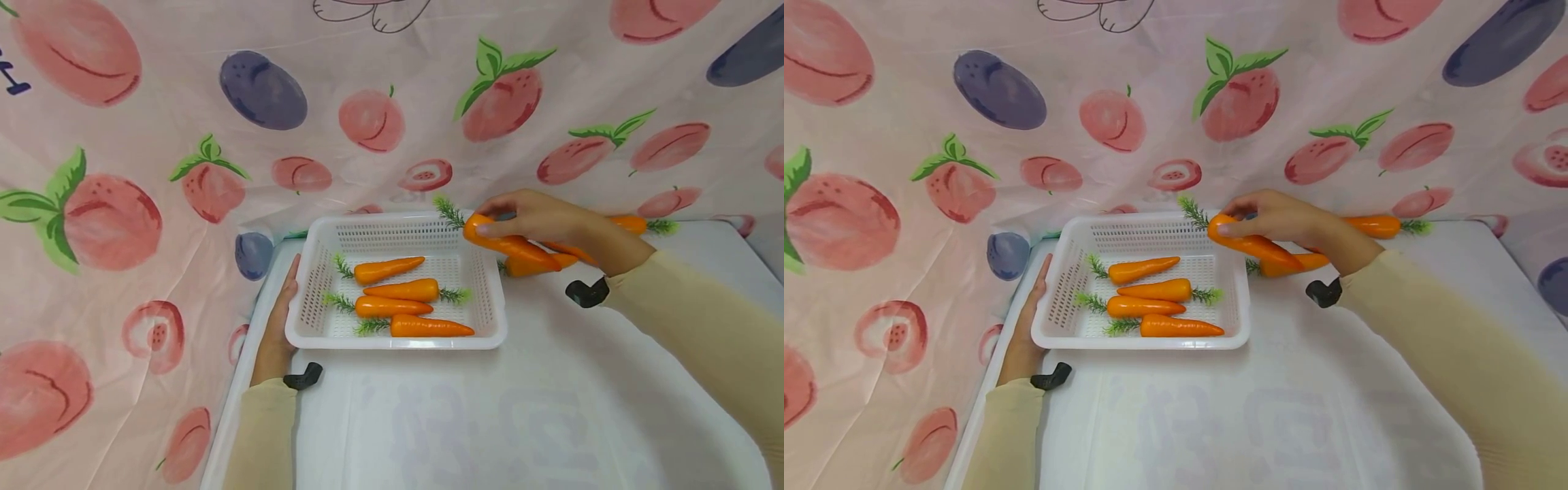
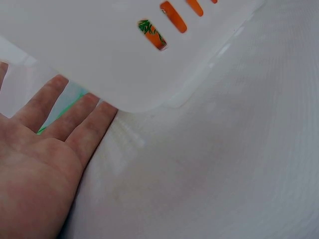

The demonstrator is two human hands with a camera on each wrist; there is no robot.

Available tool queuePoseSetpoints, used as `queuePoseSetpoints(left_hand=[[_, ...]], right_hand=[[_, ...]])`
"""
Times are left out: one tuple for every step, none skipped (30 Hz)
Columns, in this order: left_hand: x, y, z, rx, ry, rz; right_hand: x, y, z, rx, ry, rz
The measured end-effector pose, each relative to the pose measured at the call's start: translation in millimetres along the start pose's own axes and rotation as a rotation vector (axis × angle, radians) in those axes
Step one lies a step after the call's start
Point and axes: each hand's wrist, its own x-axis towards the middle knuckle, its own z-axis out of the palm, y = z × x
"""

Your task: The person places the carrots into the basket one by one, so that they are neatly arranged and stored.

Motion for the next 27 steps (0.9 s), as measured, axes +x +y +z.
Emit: queuePoseSetpoints(left_hand=[[-1.0, 0.3, 0.3, 0.006, 0.011, -0.009], [-1.8, 0.4, 0.3, 0.014, 0.020, -0.017], [-2.5, 0.3, 0.1, 0.025, 0.025, -0.023], [-2.5, 0.6, 0.2, 0.026, 0.027, -0.026], [-1.8, 1.0, 0.2, 0.021, 0.021, -0.021], [-1.7, 1.2, 0.2, 0.020, 0.019, -0.022], [-1.4, 1.1, 0.2, 0.016, 0.016, -0.022], [-0.7, 1.4, 0.4, 0.002, 0.007, -0.017], [-0.8, 1.2, 0.5, 0.005, 0.005, -0.017], [-0.9, 0.9, 0.5, 0.008, 0.005, -0.016], [-1.1, 0.6, 0.5, 0.012, 0.004, -0.014], [-1.8, 0.0, 0.6, 0.020, 0.012, -0.020], [-2.1, -0.3, 0.4, 0.027, 0.015, -0.019], [-2.2, -0.6, 0.1, 0.032, 0.018, -0.018], [-2.7, -1.4, -0.4, 0.047, 0.025, -0.022], [-2.7, -1.6, -0.6, 0.047, 0.026, -0.021], [-2.5, -1.9, -0.9, 0.050, 0.027, -0.019], [-2.4, -2.1, -1.3, 0.051, 0.027, -0.018], [-2.3, -2.2, -1.6, 0.053, 0.027, -0.016], [-2.2, -2.2, -1.8, 0.055, 0.026, -0.017], [-2.2, -2.2, -2.1, 0.057, 0.027, -0.016], [-2.3, -2.1, -2.0, 0.062, 0.028, -0.016], [-2.3, -2.2, -2.1, 0.063, 0.029, -0.017], [-2.3, -2.1, -2.0, 0.063, 0.027, -0.018], [-2.3, -2.0, -1.9, 0.060, 0.027, -0.020], [-2.3, -1.8, -1.8, 0.058, 0.028, -0.021], [-2.3, -1.8, -1.8, 0.055, 0.027, -0.021]], right_hand=[[1.0, -2, 2, 0.002, 0.000, 0.003], [2.4, -3, 3, 0.001, -0.001, 0.001], [4.0, -5, 5, -0.004, 0.003, 0.000], [5.7, -7, 6, -0.009, 0.003, -0.004], [7.6, -9, 8, -0.008, 0.002, -0.009], [9.6, -10, 9, -0.012, 0.002, -0.010], [11.3, -12, 10, -0.014, 0.004, -0.010], [13.1, -14, 11, -0.011, 0.002, -0.012], [14.7, -16, 13, -0.007, 0.003, -0.008], [16.2, -17, 14, -0.005, 0.000, -0.012], [17.8, -19, 15, -0.001, -0.001, -0.011], [19.4, -20, 15, 0.003, -0.005, -0.016], [21.0, -21, 16, 0.005, -0.006, -0.022], [22.7, -22, 17, 0.008, -0.009, -0.029], [24.5, -22, 18, 0.011, -0.010, -0.034], [26.3, -23, 19, 0.015, -0.012, -0.043], [27.9, -24, 20, 0.017, -0.011, -0.050], [29.8, -25, 21, 0.023, -0.010, -0.058], [31.5, -25, 22, 0.029, -0.007, -0.060], [33.3, -26, 23, 0.035, -0.006, -0.062], [35.0, -26, 24, 0.040, -0.004, -0.064], [36.5, -27, 26, 0.047, -0.004, -0.064], [37.9, -28, 27, 0.051, -0.003, -0.062], [39.4, -28, 29, 0.062, -0.006, -0.061], [40.6, -29, 30, 0.068, -0.007, -0.060], [41.7, -30, 32, 0.072, -0.010, -0.061], [42.7, -30, 33, 0.076, -0.013, -0.062]])
